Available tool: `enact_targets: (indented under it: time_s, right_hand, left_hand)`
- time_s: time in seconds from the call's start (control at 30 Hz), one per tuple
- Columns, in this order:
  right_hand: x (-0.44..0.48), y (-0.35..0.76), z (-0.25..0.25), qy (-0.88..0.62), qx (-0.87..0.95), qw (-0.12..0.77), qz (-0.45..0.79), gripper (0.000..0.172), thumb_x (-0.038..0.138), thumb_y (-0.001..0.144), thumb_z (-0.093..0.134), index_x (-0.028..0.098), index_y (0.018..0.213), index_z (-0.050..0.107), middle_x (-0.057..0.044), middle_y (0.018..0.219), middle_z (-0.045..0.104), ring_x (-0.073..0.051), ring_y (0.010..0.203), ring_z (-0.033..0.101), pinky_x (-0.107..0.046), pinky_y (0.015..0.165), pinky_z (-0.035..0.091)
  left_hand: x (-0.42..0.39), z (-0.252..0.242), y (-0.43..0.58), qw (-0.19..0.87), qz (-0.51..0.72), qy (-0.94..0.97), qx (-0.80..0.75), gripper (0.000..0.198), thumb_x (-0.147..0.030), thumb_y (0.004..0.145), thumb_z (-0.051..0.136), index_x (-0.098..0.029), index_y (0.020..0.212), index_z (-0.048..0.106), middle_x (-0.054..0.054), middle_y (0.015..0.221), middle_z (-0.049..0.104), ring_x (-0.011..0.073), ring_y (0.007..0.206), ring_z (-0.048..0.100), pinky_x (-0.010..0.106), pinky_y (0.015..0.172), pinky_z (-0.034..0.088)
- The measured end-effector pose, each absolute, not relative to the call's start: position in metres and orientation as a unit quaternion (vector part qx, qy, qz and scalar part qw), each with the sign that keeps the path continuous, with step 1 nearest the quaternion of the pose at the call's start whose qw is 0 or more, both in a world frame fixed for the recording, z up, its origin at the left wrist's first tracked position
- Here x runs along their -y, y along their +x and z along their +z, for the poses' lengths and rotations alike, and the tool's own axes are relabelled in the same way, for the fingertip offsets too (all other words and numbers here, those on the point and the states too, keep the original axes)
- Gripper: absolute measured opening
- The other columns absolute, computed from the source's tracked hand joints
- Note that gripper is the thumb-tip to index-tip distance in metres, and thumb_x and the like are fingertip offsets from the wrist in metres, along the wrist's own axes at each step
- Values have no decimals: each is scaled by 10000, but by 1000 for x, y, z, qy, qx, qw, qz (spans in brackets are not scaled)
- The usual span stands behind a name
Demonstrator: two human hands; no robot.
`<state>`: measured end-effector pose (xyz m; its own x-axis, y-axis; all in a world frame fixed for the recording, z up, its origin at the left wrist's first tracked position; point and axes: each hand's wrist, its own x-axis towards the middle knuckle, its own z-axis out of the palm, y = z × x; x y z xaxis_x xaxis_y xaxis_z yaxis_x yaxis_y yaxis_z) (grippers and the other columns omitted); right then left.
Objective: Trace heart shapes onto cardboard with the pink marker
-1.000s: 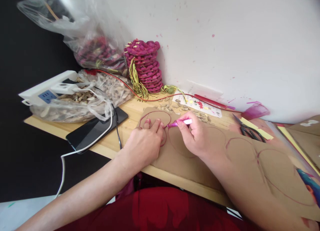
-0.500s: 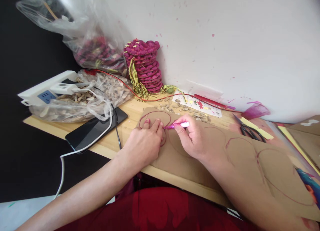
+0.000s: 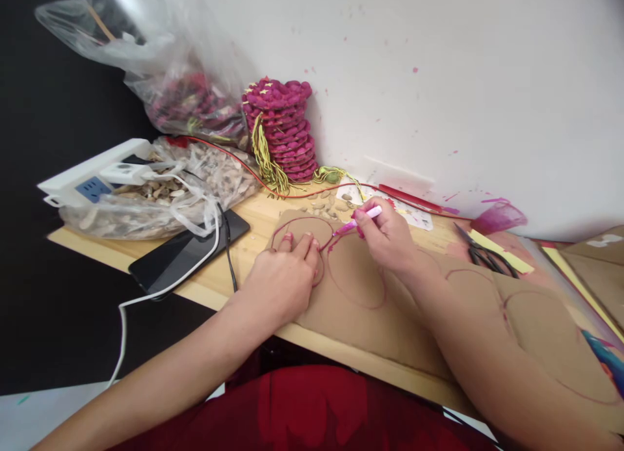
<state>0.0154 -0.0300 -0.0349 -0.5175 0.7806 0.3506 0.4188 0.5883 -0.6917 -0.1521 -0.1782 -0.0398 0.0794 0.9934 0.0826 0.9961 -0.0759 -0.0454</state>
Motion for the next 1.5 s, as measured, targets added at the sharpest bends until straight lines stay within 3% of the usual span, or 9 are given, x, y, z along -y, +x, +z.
enact_targets:
  time_s: [0.17, 0.4, 0.63, 1.03, 1.33, 1.5]
  right_hand:
    - [26, 3, -27, -360, 842, 330, 231, 211, 418, 961, 508, 238, 852, 509, 37, 599, 538, -152, 540, 473, -301, 583, 340]
    - [37, -1, -24, -329, 852, 347, 211, 156, 361, 962, 521, 240, 866, 500, 40, 588, 558, -149, 524, 484, -287, 572, 349]
    - [61, 9, -28, -324, 857, 359, 177, 137, 330, 984, 522, 247, 876, 508, 31, 620, 585, -145, 524, 492, -287, 552, 350]
    - [91, 9, -36, -279, 859, 352, 247, 145, 315, 1009, 503, 228, 897, 534, 21, 735, 608, -126, 620, 521, -282, 620, 395]
    - [98, 15, -43, -280, 856, 347, 262, 119, 330, 1006, 518, 238, 943, 558, -29, 859, 670, -174, 760, 616, -308, 660, 445]
    - [106, 22, -38, -280, 861, 336, 259, 103, 310, 1002, 523, 243, 926, 535, -10, 808, 631, -160, 708, 583, -299, 645, 444]
  left_hand:
    - [176, -40, -152, 47, -10, -734, 678, 480, -268, 968, 429, -122, 1409, 549, 154, 1419, 594, 376, 1294, 545, 454, 772, 616]
    - [177, -38, -153, 34, -6, -736, 676, 505, -289, 982, 415, -107, 1440, 527, 149, 1456, 575, 381, 1310, 535, 466, 851, 605]
    - [179, -40, -153, 60, -20, -737, 673, 484, -204, 950, 439, -121, 1416, 546, 149, 1432, 596, 362, 1251, 594, 454, 788, 621]
    - [178, -32, -156, 48, 32, -747, 663, 530, -142, 954, 412, -124, 1478, 487, 141, 1534, 503, 371, 1291, 576, 458, 822, 624]
    - [179, -37, -156, 56, 21, -747, 663, 525, -142, 956, 391, -127, 1468, 506, 133, 1504, 540, 368, 1300, 563, 450, 848, 602]
    - [180, -36, -155, 47, 19, -740, 671, 535, -164, 959, 402, -136, 1487, 482, 145, 1516, 524, 370, 1309, 555, 442, 821, 598]
